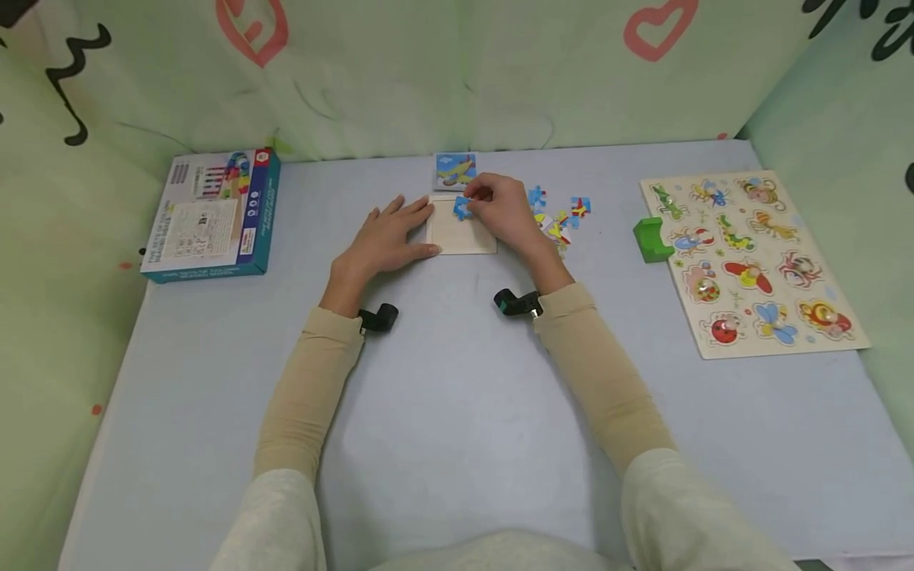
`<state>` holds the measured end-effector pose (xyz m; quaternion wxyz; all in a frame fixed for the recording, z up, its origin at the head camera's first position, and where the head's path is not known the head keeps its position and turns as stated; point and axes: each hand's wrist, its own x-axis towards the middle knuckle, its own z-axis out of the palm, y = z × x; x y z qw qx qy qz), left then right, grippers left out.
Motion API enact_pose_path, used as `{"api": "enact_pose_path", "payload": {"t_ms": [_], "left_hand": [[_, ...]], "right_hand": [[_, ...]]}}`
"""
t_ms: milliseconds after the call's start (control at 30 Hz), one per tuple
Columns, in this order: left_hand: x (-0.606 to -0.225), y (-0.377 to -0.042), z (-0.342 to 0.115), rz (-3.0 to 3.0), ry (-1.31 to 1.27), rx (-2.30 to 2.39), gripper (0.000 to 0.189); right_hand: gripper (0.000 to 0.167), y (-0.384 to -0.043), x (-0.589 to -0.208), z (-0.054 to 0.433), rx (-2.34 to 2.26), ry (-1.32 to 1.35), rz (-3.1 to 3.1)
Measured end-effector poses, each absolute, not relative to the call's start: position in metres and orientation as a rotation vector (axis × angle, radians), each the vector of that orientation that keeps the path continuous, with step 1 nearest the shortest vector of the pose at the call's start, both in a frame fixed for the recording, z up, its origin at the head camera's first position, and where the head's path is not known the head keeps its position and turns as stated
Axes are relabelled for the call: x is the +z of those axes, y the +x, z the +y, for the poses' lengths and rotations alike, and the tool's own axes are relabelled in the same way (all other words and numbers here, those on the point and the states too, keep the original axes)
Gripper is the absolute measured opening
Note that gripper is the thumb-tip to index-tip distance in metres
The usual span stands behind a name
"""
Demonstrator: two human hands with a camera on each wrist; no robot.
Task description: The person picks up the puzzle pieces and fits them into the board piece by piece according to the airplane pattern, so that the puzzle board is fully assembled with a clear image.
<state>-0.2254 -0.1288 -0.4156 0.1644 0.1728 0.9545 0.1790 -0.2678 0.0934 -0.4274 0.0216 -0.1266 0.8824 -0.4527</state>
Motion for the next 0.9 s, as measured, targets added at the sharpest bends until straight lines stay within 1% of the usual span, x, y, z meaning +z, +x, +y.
{"api": "enact_pose_path", "payload": {"t_ms": [167,600,900], "left_hand": [[-0.416,-0.225,-0.129,2.731,0.481,0.515,0.080],[-0.419,-0.227,-0.128,2.733,0.493,0.511,0.080],[-0.420,-0.227,-0.129,2.737,0.498,0.519,0.080]], "right_hand": [[0.017,-0.270,-0.430,0.079,-1.337,-0.411,2.797],[0.019,-0.272,-0.429,0.054,-1.209,-0.252,2.879],[0.021,-0.275,-0.430,0.048,-1.103,-0.237,2.922]]}}
